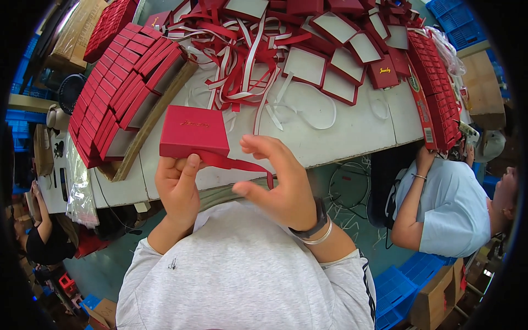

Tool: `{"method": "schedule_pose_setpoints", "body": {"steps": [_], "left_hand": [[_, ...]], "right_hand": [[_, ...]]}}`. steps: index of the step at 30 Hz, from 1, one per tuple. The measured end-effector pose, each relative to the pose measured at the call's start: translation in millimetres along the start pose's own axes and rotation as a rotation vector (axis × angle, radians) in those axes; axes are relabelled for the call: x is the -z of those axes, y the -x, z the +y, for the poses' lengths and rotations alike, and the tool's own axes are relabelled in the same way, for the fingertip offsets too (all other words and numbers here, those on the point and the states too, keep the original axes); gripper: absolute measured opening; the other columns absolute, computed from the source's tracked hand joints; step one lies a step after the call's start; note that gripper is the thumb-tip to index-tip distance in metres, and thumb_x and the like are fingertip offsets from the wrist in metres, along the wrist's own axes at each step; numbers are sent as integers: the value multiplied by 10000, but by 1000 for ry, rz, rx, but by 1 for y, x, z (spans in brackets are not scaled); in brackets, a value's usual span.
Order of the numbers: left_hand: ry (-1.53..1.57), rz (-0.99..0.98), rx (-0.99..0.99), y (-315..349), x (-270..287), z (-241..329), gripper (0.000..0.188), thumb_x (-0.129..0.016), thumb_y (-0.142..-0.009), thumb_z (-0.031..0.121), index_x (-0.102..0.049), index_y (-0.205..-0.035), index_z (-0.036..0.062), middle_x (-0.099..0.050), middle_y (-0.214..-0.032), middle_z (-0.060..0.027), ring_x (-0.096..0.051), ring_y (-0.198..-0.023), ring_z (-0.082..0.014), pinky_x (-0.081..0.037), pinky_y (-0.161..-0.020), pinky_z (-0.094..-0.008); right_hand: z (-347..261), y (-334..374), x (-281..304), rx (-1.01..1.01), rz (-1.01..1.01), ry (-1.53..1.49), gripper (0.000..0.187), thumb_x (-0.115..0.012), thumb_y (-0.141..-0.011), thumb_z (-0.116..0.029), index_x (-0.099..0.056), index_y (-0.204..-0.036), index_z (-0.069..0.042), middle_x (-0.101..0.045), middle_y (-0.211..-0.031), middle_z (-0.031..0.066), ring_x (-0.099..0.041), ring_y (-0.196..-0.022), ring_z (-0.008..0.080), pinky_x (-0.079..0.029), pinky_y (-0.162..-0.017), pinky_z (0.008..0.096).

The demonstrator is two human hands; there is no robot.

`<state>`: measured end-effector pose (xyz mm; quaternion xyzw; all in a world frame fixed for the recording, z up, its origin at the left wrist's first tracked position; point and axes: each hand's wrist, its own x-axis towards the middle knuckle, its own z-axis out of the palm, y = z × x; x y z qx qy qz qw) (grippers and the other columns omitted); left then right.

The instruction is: Packaging red jewelry boxes by attaching ribbons and stacking them on a workbench.

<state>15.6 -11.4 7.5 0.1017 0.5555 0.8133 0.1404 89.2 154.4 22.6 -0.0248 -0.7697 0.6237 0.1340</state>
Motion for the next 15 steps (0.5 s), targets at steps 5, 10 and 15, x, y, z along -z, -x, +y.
{"method": "schedule_pose_setpoints", "body": {"steps": [5,10,15], "left_hand": [[-133,-130,-57,-3,11,18,259,-534,-905,-4,-489,-1153,-66,-644,-1008,-136,-624,-908,-156,-470,-802,-252],[-54,-59,-99,-7,17,21,271,-531,-903,-2,-489,-1163,-67,-642,-1009,-141,-633,-890,-174,-492,-798,-280],[59,24,75,-4,16,12,282,-485,-940,79,-463,-1188,-53,-638,-1010,-152,-647,-902,-230,-527,-831,-383]], "right_hand": [[19,-17,-3,-263,-139,-525,481,-648,-860,-351,-542,-1183,-11,-595,-1109,86,-567,-1008,171,-456,-863,319],[3,-18,-15,-414,-294,-343,197,-701,-813,-154,-644,-904,12,-639,-827,32,-567,-772,101,-447,-710,242],[4,-13,-23,-117,-29,-7,153,-738,-753,-129,-651,-806,-14,-599,-683,42,-543,-640,142,-428,-567,270]]}}
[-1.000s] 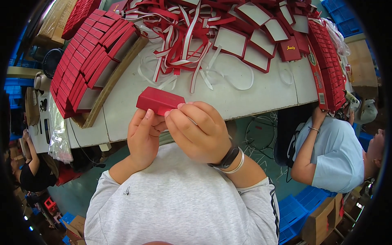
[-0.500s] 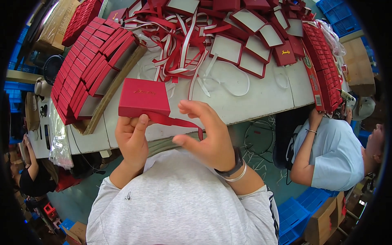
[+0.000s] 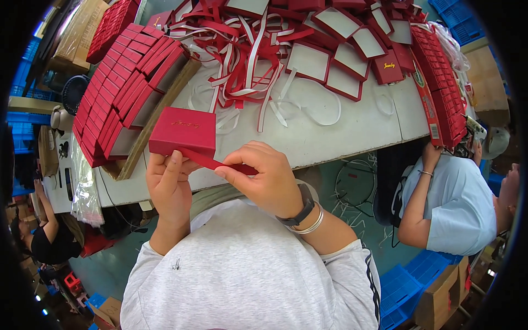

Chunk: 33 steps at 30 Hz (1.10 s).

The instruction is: Packaging red jewelry boxes by attaching ribbons and stacking them on a workbench.

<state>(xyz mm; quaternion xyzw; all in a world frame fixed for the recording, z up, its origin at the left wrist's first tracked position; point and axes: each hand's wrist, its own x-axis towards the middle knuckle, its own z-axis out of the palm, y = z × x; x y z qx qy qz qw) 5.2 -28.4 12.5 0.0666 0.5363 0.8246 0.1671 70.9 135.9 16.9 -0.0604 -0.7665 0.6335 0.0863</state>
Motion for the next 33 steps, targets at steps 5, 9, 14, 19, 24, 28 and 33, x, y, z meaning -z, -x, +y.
{"method": "schedule_pose_setpoints", "body": {"steps": [5,9,14,19,24,28,33], "left_hand": [[100,67,71,0,-9,-12,292,-460,-957,128,-450,-1204,-28,-641,-1006,-145,-656,-893,-247,-528,-823,-385],[98,96,144,-14,7,-24,237,-445,-963,140,-476,-1153,0,-630,-1042,-137,-654,-912,-242,-529,-806,-375],[105,29,163,-5,3,-27,210,-405,-976,165,-484,-1080,1,-624,-1056,-160,-658,-900,-259,-531,-798,-387],[142,-62,131,0,0,-25,245,-371,-987,179,-479,-1110,-4,-615,-1084,-156,-646,-944,-263,-522,-823,-386],[79,-85,137,0,1,-22,257,-365,-990,178,-474,-1126,-11,-618,-1075,-157,-643,-953,-274,-518,-829,-392],[71,-88,125,2,3,-21,256,-366,-991,180,-477,-1120,-10,-620,-1072,-157,-643,-952,-272,-516,-830,-389],[67,-94,113,2,3,-21,251,-414,-977,165,-482,-1139,-14,-625,-1057,-147,-640,-947,-246,-511,-829,-368]], "right_hand": [[-7,6,1,217,6,123,134,-740,-704,-76,-613,-724,-39,-578,-657,50,-511,-594,214,-401,-582,307],[-13,9,8,365,-11,190,134,-738,-699,-73,-611,-729,-44,-570,-647,49,-517,-606,228,-398,-611,316],[-6,10,15,-7,-52,-11,125,-725,-737,-76,-625,-790,-22,-584,-694,58,-542,-625,171,-434,-570,270],[1,6,17,-204,-95,-128,122,-692,-805,-101,-622,-818,-2,-597,-731,33,-541,-679,86,-440,-581,215],[0,5,20,-342,-104,-189,139,-656,-847,-116,-609,-838,15,-585,-748,3,-504,-693,55,-426,-598,203],[7,4,17,-319,-76,-204,157,-672,-845,-165,-608,-818,-24,-563,-732,-24,-453,-558,17,-348,-439,165],[17,4,16,-222,-57,-169,119,-665,-835,-116,-611,-824,-10,-578,-744,-20,-491,-667,43,-397,-568,184]]}}
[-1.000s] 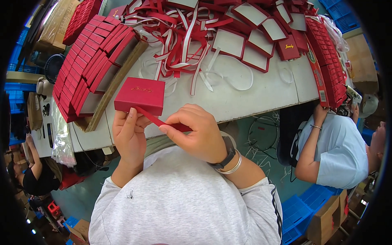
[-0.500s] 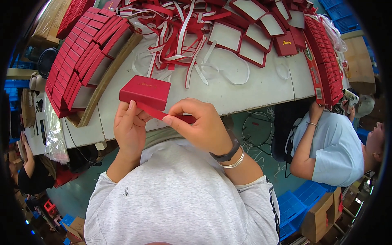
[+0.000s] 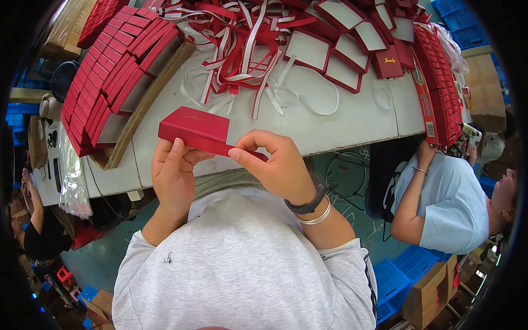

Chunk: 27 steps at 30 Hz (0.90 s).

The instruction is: Packaging red jewelry boxes by attaching ribbons and stacking them on a workbench.

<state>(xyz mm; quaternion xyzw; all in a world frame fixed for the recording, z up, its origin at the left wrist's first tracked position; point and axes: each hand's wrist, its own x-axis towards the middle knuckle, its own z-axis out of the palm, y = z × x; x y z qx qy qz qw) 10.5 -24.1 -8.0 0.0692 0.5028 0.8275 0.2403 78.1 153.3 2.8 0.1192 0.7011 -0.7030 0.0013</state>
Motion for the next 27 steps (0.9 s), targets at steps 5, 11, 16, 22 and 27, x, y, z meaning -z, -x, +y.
{"method": "schedule_pose_setpoints", "body": {"steps": [5,11,16,22,27], "left_hand": [[-77,41,-11,1,-4,3,244,-498,-931,84,-480,-1152,-20,-631,-1036,-138,-629,-954,-214,-507,-828,-347],[-157,94,-81,2,-11,2,265,-534,-882,25,-489,-1135,-37,-646,-999,-150,-656,-867,-215,-535,-777,-347],[-145,117,-152,7,-16,1,259,-542,-881,16,-492,-1127,-52,-652,-975,-149,-657,-843,-209,-545,-756,-338],[-183,117,-247,7,-17,-2,241,-540,-888,17,-498,-1115,-52,-657,-934,-143,-654,-816,-203,-546,-749,-340],[-145,211,-201,2,-18,-4,231,-532,-897,18,-498,-1116,-46,-656,-947,-130,-651,-813,-193,-538,-770,-329]], "right_hand": [[-5,0,0,-38,-10,12,131,-666,-836,-118,-611,-822,0,-582,-742,-13,-496,-684,51,-406,-603,200],[-6,1,2,-58,1,52,146,-672,-835,-133,-620,-815,3,-589,-730,0,-508,-677,54,-417,-590,206],[-13,2,3,-100,42,149,138,-684,-819,-145,-643,-817,-14,-593,-694,36,-531,-644,89,-418,-574,223],[-9,-5,3,175,129,338,150,-706,-779,-176,-642,-779,-40,-561,-645,48,-491,-595,178,-397,-553,302],[-18,2,1,384,145,501,153,-697,-771,-171,-599,-726,-62,-558,-639,40,-494,-605,223,-393,-584,339]]}}
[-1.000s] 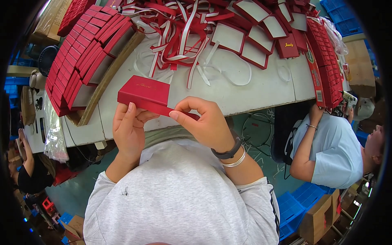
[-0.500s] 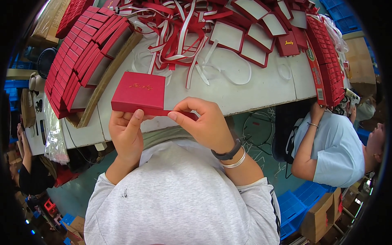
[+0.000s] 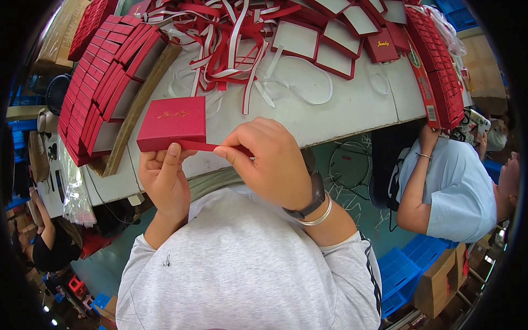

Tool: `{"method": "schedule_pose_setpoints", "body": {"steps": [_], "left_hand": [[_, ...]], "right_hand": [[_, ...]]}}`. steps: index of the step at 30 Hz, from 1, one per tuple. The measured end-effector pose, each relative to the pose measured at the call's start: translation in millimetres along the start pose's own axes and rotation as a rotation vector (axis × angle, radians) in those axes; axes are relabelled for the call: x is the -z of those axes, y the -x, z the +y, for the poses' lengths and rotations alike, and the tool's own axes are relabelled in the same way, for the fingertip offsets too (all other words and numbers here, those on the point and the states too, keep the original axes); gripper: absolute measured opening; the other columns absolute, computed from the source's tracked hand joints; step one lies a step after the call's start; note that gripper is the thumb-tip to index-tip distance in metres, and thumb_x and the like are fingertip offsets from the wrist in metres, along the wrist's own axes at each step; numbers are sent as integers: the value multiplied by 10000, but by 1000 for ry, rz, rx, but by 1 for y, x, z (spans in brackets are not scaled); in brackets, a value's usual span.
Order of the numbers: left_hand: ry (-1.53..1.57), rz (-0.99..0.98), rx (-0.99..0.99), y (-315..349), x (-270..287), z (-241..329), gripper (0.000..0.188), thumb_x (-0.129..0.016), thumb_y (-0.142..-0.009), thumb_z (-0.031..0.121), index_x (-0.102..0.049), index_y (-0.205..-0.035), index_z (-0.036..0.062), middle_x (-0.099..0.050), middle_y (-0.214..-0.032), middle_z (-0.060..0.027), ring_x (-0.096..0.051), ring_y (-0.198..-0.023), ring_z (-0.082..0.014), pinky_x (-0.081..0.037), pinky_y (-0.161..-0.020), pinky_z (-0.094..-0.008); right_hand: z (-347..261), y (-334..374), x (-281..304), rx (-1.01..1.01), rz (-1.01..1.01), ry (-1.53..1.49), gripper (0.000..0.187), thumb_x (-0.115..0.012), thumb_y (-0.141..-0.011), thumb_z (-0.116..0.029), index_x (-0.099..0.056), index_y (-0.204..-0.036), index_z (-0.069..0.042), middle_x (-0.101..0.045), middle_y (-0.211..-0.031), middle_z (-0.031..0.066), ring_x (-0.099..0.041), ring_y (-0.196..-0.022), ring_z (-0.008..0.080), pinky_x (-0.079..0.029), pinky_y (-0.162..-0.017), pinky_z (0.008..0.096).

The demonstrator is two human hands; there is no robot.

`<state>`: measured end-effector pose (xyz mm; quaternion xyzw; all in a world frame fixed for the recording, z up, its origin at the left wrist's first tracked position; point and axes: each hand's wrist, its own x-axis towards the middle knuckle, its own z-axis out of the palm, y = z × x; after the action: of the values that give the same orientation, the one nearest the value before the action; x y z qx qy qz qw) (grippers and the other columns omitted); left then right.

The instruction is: Packaging red jewelry boxes by attaching ribbons and stacking them on a workbench.

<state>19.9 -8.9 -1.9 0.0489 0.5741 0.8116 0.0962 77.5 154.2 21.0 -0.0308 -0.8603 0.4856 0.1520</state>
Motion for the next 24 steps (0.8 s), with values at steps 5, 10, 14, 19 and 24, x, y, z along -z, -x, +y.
{"method": "schedule_pose_setpoints", "body": {"steps": [5,10,14,19,24], "left_hand": [[3,-9,-1,2,1,-1,232,-531,-900,22,-496,-1120,-43,-656,-955,-127,-654,-824,-202,-536,-776,-329],[2,-30,12,4,1,-1,233,-533,-901,26,-495,-1121,-39,-657,-959,-127,-659,-820,-212,-537,-779,-330],[19,7,2,2,3,-7,233,-535,-900,27,-496,-1120,-36,-658,-954,-124,-661,-817,-216,-538,-778,-329],[15,13,-12,4,2,-4,239,-535,-899,27,-494,-1127,-33,-658,-953,-123,-664,-817,-218,-539,-784,-333],[20,-37,16,5,3,-6,245,-535,-903,37,-493,-1134,-33,-656,-964,-122,-669,-828,-220,-545,-791,-336]], "right_hand": [[-3,0,2,9,2,43,152,-691,-776,-169,-593,-730,-63,-554,-625,41,-496,-601,229,-394,-581,339],[6,-3,-1,-101,10,-24,163,-694,-780,-186,-598,-733,-62,-550,-619,39,-493,-593,219,-396,-577,337],[6,-2,0,-158,-37,-51,150,-698,-788,-161,-618,-761,-38,-547,-641,39,-492,-594,166,-398,-556,287],[2,-1,3,-206,-66,-113,137,-701,-798,-128,-632,-789,-11,-546,-678,37,-489,-600,104,-395,-545,234],[8,-3,4,-286,-84,-126,135,-699,-799,-123,-634,-798,-5,-558,-698,36,-488,-608,87,-393,-550,224]]}}
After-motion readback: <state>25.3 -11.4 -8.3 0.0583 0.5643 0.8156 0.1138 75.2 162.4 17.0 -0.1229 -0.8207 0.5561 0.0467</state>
